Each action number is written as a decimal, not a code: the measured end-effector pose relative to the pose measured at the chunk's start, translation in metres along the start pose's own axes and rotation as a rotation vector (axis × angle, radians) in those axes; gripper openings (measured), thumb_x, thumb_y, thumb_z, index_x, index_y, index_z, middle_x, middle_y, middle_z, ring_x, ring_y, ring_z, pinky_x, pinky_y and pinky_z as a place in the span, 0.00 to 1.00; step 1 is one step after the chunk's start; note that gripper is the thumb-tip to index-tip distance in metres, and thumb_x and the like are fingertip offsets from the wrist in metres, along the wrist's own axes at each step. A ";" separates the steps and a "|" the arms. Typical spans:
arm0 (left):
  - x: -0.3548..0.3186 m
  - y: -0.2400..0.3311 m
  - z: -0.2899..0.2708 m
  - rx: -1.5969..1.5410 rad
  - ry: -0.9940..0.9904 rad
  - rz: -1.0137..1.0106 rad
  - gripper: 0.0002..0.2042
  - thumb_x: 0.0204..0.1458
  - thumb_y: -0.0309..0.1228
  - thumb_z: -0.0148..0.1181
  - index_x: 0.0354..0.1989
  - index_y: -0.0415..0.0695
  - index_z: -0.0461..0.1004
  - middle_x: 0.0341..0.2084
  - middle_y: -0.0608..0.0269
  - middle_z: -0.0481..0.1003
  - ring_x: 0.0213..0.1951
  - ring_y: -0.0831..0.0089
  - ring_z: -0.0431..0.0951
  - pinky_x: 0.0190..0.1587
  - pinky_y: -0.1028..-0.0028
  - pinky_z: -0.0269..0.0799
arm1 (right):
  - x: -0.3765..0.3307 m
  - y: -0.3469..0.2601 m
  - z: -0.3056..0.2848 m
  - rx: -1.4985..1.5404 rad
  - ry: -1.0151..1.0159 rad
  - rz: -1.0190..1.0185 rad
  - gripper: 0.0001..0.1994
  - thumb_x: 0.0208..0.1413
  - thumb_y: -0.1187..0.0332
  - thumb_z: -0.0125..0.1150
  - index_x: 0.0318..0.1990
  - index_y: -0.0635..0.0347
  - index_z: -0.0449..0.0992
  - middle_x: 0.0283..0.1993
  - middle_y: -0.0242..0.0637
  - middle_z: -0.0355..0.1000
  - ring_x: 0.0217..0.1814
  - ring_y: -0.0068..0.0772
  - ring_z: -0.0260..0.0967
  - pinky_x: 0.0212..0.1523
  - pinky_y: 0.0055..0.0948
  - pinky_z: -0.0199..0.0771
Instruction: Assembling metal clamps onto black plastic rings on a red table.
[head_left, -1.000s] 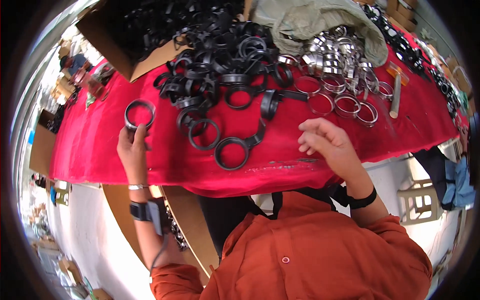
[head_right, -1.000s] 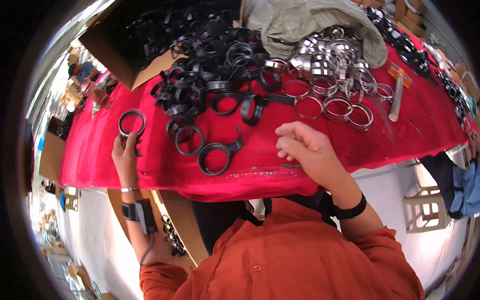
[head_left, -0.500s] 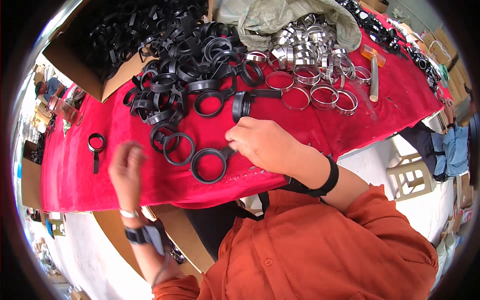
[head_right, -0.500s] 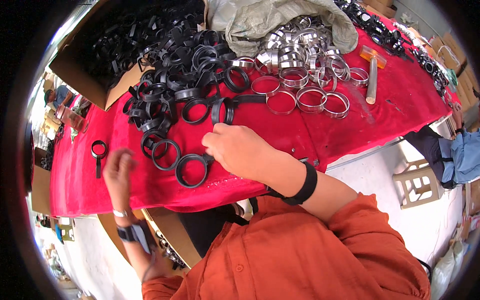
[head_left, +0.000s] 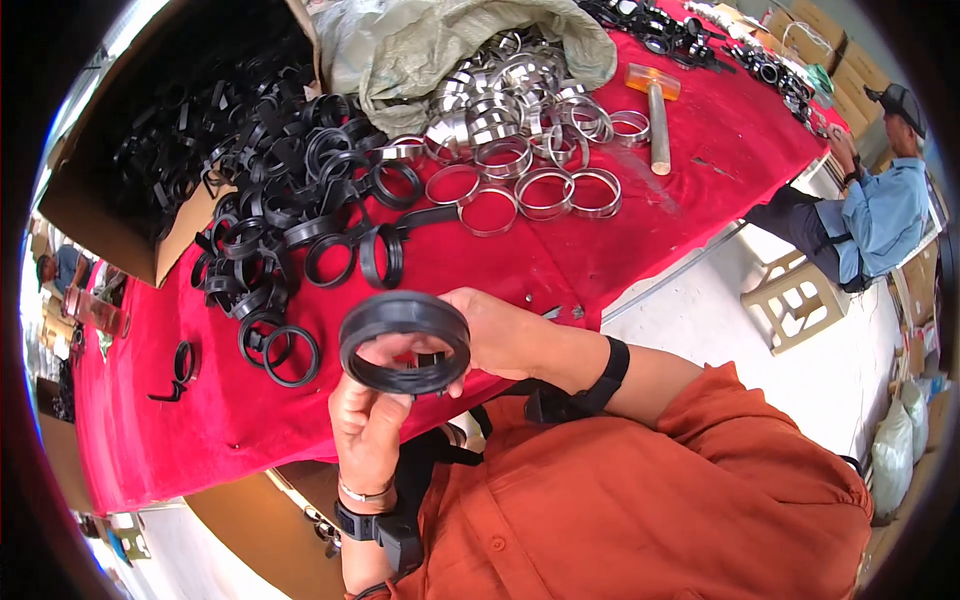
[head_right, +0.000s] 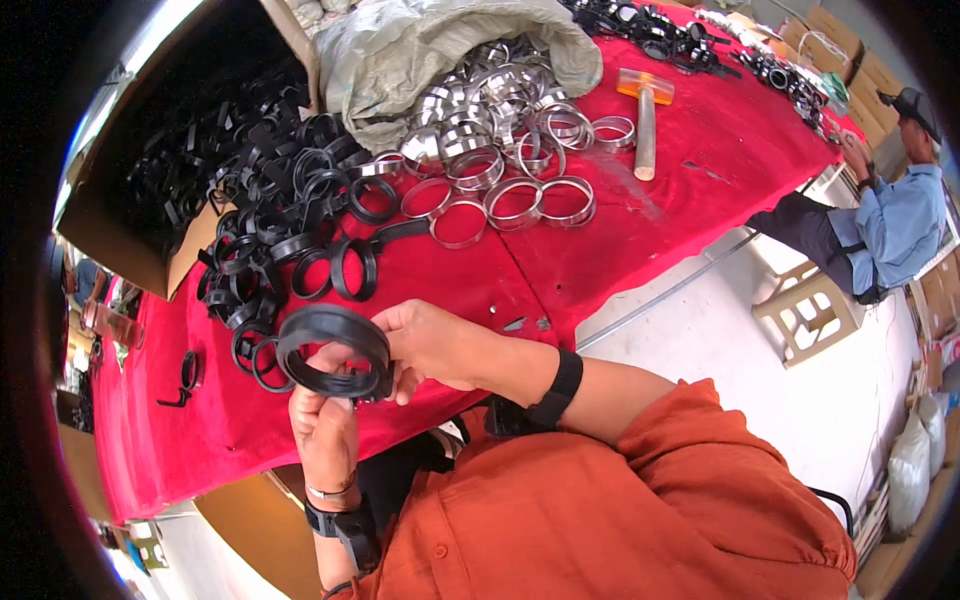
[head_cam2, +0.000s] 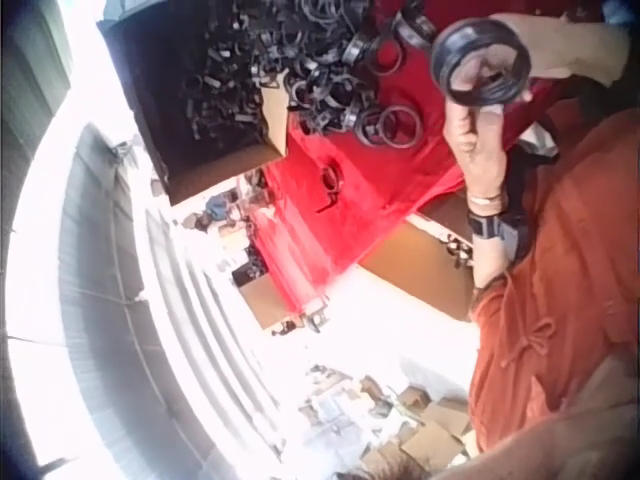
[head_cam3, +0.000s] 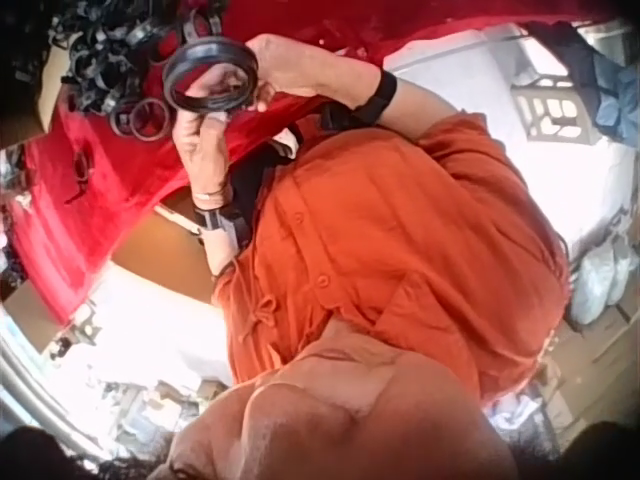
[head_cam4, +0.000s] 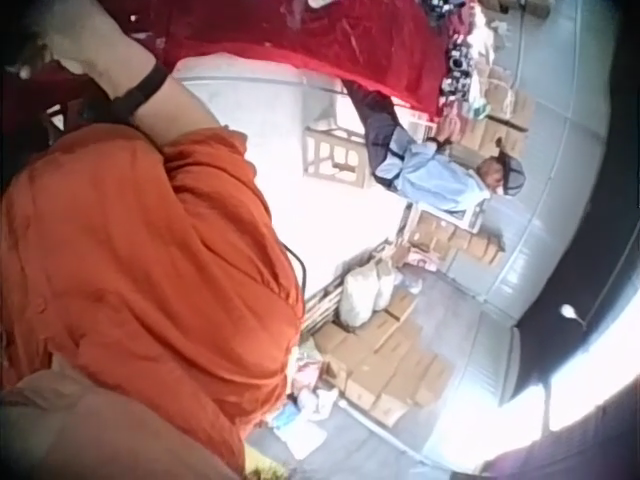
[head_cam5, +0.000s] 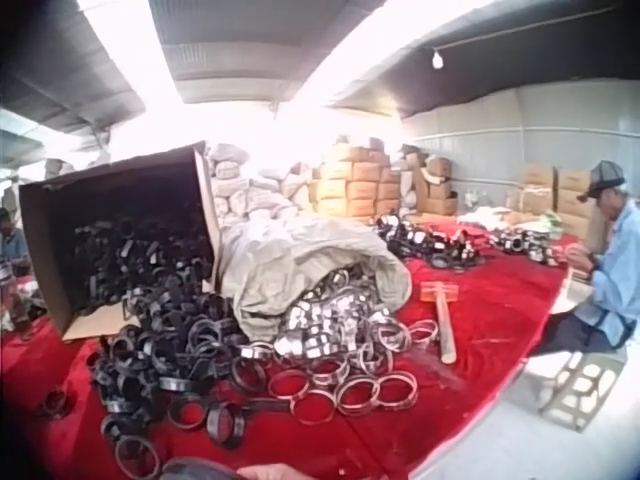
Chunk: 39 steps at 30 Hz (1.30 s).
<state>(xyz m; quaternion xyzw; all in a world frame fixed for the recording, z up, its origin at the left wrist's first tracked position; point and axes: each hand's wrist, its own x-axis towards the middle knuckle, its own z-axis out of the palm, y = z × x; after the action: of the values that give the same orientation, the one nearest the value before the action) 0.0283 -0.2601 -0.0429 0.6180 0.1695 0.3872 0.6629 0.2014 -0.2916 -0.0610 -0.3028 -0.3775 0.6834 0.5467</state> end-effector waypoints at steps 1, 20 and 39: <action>0.005 0.001 0.003 0.147 -0.076 0.082 0.17 0.48 0.22 0.54 0.49 0.34 0.67 0.47 0.53 0.70 0.50 0.68 0.69 0.54 0.69 0.62 | -0.003 -0.005 -0.001 0.067 0.022 0.028 0.08 0.56 0.70 0.51 0.37 0.63 0.74 0.25 0.34 0.73 0.23 0.23 0.71 0.20 0.20 0.73; -0.001 -0.024 -0.011 -0.346 0.424 0.000 0.06 0.57 0.31 0.49 0.41 0.44 0.65 0.37 0.51 0.74 0.40 0.59 0.76 0.39 0.67 0.74 | -0.018 -0.034 -0.057 -1.090 0.361 -0.222 0.09 0.52 0.67 0.57 0.36 0.62 0.69 0.34 0.36 0.70 0.31 0.33 0.67 0.29 0.29 0.66; -0.010 -0.005 0.003 -0.340 0.289 -0.107 0.09 0.52 0.29 0.56 0.41 0.44 0.67 0.29 0.56 0.73 0.33 0.66 0.75 0.26 0.77 0.69 | -0.021 0.001 -0.022 0.595 -0.006 0.185 0.08 0.59 0.66 0.49 0.34 0.58 0.71 0.30 0.31 0.70 0.22 0.18 0.60 0.21 0.16 0.58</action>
<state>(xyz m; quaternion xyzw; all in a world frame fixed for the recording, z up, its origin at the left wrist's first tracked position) 0.0255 -0.2688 -0.0498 0.4257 0.2277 0.4590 0.7458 0.2237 -0.3078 -0.0731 -0.1605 -0.1331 0.8116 0.5458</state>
